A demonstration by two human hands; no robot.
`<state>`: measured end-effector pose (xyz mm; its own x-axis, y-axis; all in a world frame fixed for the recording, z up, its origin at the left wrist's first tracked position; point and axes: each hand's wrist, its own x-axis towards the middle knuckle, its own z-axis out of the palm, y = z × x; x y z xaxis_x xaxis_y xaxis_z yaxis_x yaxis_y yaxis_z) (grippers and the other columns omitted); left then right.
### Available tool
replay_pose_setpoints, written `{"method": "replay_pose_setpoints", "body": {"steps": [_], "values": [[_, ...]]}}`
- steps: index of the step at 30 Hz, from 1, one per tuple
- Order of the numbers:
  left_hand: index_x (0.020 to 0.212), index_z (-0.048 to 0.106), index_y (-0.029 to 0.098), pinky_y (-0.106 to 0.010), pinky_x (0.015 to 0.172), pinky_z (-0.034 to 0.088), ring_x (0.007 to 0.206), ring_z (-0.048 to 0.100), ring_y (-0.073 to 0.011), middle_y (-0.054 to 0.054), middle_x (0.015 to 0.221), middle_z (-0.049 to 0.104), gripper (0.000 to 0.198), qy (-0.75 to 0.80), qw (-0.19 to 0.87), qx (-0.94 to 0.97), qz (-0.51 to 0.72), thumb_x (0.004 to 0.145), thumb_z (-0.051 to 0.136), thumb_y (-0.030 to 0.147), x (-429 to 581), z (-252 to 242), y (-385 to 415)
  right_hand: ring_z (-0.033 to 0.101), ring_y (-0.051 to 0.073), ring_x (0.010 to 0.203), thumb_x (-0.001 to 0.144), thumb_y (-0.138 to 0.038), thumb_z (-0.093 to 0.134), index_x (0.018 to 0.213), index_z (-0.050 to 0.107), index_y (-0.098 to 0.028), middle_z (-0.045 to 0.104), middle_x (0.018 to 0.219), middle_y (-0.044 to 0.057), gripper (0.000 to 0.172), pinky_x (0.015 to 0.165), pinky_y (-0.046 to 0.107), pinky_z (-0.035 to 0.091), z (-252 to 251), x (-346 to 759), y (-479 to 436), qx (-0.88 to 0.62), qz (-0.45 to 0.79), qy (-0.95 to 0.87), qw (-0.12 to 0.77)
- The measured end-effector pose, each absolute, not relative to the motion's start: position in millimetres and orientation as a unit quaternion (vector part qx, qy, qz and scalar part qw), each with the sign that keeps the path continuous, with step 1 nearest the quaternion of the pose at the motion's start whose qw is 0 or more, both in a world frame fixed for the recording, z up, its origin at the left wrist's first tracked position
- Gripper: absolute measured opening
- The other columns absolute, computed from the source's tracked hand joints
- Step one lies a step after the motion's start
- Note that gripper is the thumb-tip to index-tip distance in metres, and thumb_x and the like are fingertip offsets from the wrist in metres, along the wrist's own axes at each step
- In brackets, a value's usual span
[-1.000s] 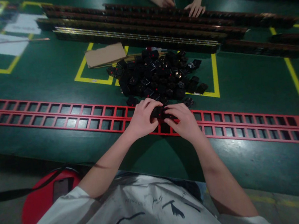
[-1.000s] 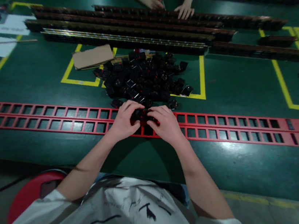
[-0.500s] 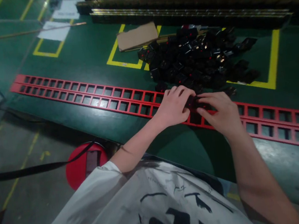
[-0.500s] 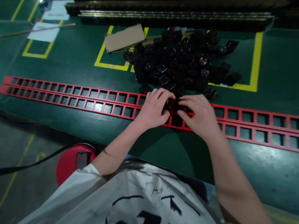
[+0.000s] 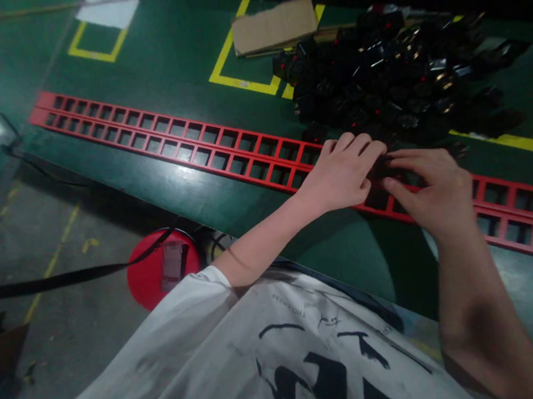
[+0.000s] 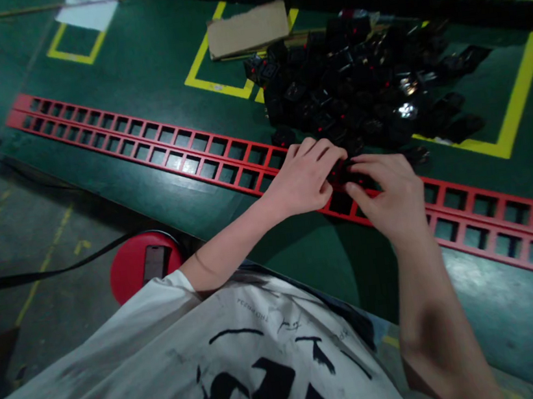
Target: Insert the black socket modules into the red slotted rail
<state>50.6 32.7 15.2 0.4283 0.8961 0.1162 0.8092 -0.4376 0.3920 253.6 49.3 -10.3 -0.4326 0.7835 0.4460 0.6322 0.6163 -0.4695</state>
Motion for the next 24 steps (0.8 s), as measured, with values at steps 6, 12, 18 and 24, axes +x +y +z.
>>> {"method": "replay_pose_setpoints", "body": {"steps": [6, 12, 18, 24], "values": [[0.131, 0.056, 0.019, -0.048, 0.102, 0.04, 0.126, 0.046, -0.0328, -0.013, 0.136, 0.052, 0.039, 0.503, 0.141, 0.836, 0.169, 0.092, 0.049, 0.015, 49.9, 14.3, 32.9, 0.072, 0.028, 0.106, 0.088, -0.03, 0.067, 0.097, 0.071, -0.024, 0.078, 0.109, 0.012, 0.012, 0.096, 0.045, 0.054, -6.4, 251.3, 47.8, -0.432, 0.116, -0.839, 0.311], [0.133, 0.057, 0.021, -0.049, 0.103, 0.038, 0.13, 0.043, -0.0346, -0.013, 0.136, 0.053, 0.036, 0.495, 0.139, 0.842, 0.164, 0.097, 0.051, 0.021, 48.7, 12.3, 34.4, 0.072, 0.028, 0.105, 0.087, -0.024, 0.07, 0.099, 0.072, -0.021, 0.078, 0.108, 0.014, 0.013, 0.094, 0.043, 0.055, -7.3, 251.0, 46.9, -0.402, 0.09, -0.847, 0.337], [0.131, 0.059, 0.02, -0.05, 0.103, 0.038, 0.129, 0.044, -0.0346, -0.014, 0.134, 0.055, 0.035, 0.493, 0.136, 0.844, 0.163, 0.097, 0.052, 0.024, 46.8, 9.7, 35.9, 0.071, 0.028, 0.108, 0.087, -0.027, 0.072, 0.1, 0.073, -0.022, 0.078, 0.112, 0.013, 0.014, 0.095, 0.043, 0.054, -7.9, 251.8, 47.0, -0.419, 0.104, -0.843, 0.321], [0.131, 0.06, 0.019, -0.05, 0.103, 0.038, 0.126, 0.046, -0.034, -0.013, 0.135, 0.055, 0.034, 0.49, 0.132, 0.846, 0.164, 0.098, 0.051, 0.024, 47.6, 10.2, 34.1, 0.071, 0.029, 0.108, 0.088, -0.029, 0.07, 0.101, 0.072, -0.023, 0.078, 0.11, 0.01, 0.015, 0.097, 0.047, 0.053, -8.4, 251.8, 46.4, -0.42, 0.118, -0.838, 0.328]]}}
